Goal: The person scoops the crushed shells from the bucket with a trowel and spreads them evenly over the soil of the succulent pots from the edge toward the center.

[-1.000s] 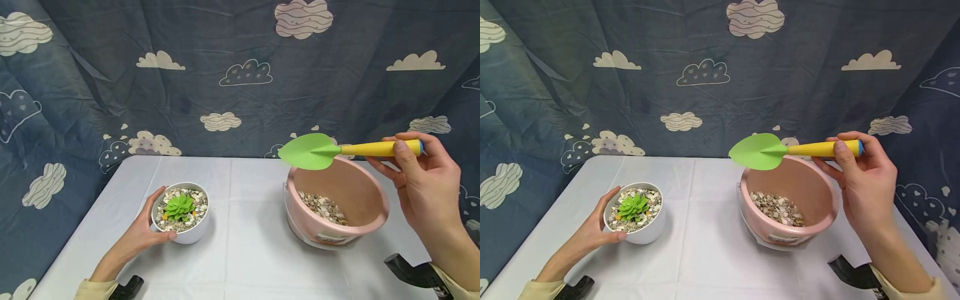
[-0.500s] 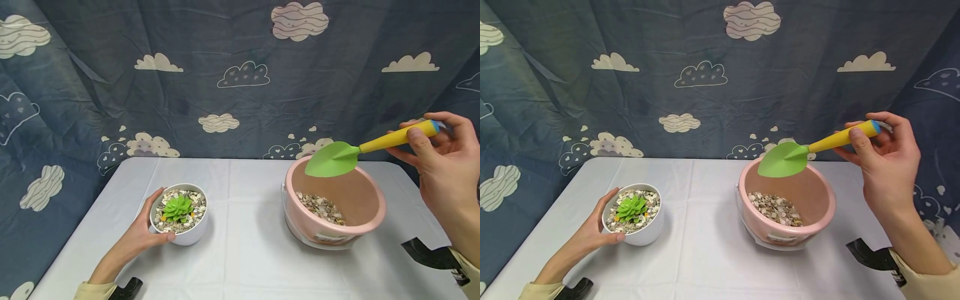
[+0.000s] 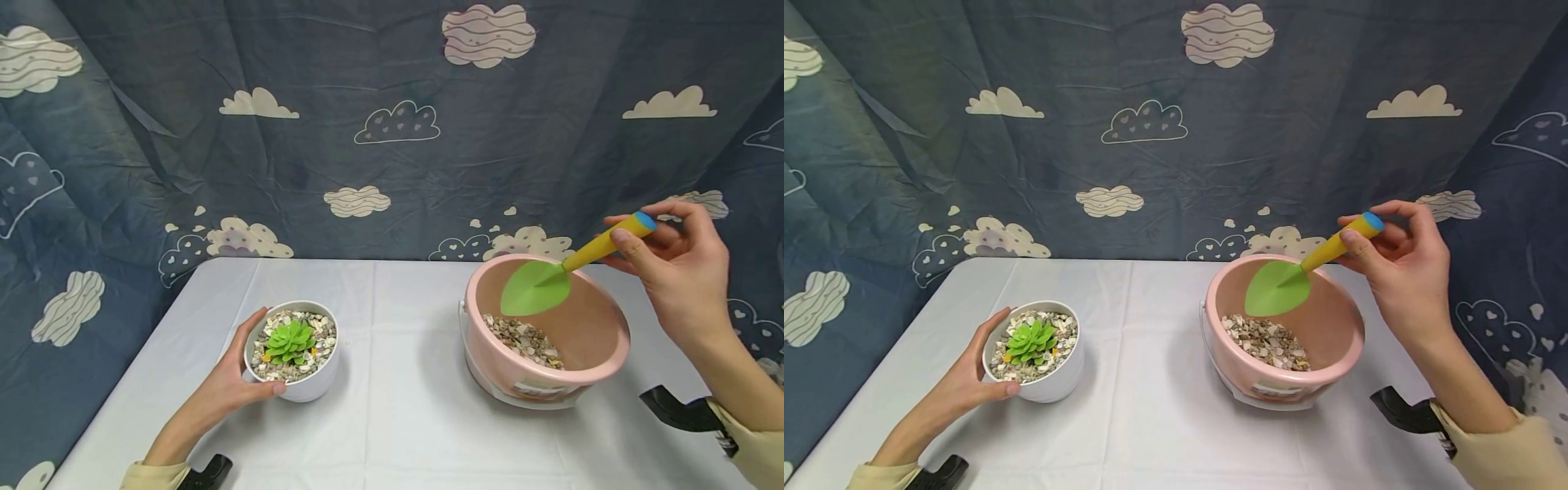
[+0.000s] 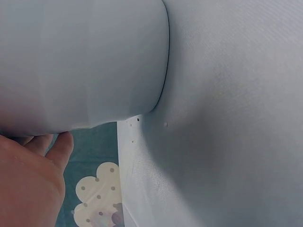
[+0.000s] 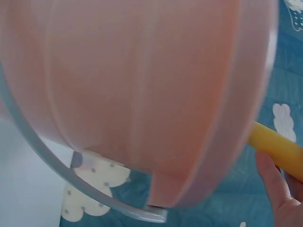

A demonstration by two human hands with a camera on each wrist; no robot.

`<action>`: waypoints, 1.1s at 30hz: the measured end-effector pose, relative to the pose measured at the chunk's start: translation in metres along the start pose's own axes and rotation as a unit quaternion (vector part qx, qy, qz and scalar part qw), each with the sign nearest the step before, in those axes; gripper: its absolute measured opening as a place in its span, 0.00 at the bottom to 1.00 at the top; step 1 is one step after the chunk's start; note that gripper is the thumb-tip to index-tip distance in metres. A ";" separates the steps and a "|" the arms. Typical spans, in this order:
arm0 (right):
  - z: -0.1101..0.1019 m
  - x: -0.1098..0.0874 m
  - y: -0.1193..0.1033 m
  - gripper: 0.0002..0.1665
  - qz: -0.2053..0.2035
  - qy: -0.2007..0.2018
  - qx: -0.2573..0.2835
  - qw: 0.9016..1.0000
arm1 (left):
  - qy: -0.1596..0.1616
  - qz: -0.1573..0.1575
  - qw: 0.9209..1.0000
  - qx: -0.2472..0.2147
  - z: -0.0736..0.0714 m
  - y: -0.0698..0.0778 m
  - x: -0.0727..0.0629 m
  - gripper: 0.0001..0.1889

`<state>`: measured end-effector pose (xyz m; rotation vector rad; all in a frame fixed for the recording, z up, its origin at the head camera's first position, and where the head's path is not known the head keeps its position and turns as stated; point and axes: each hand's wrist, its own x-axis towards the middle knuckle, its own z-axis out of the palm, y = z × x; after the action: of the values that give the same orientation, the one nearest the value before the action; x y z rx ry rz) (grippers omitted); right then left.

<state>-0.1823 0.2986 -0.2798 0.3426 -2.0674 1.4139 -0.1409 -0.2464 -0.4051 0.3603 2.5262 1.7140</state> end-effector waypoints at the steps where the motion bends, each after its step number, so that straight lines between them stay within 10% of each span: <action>1: 0.001 0.000 0.002 0.29 0.001 -0.010 -0.008 1.000 | 0.000 -0.001 1.000 0.000 0.000 0.000 0.000 0.59; 33: 0.032 0.006 0.035 0.26 0.149 -0.249 -0.075 0.954 | -0.001 0.003 1.000 -0.021 0.000 0.001 0.000 0.60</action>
<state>-0.2163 0.2838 -0.3104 0.3613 -2.7173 1.4317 -0.1404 -0.2459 -0.4048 0.3662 2.4853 1.7647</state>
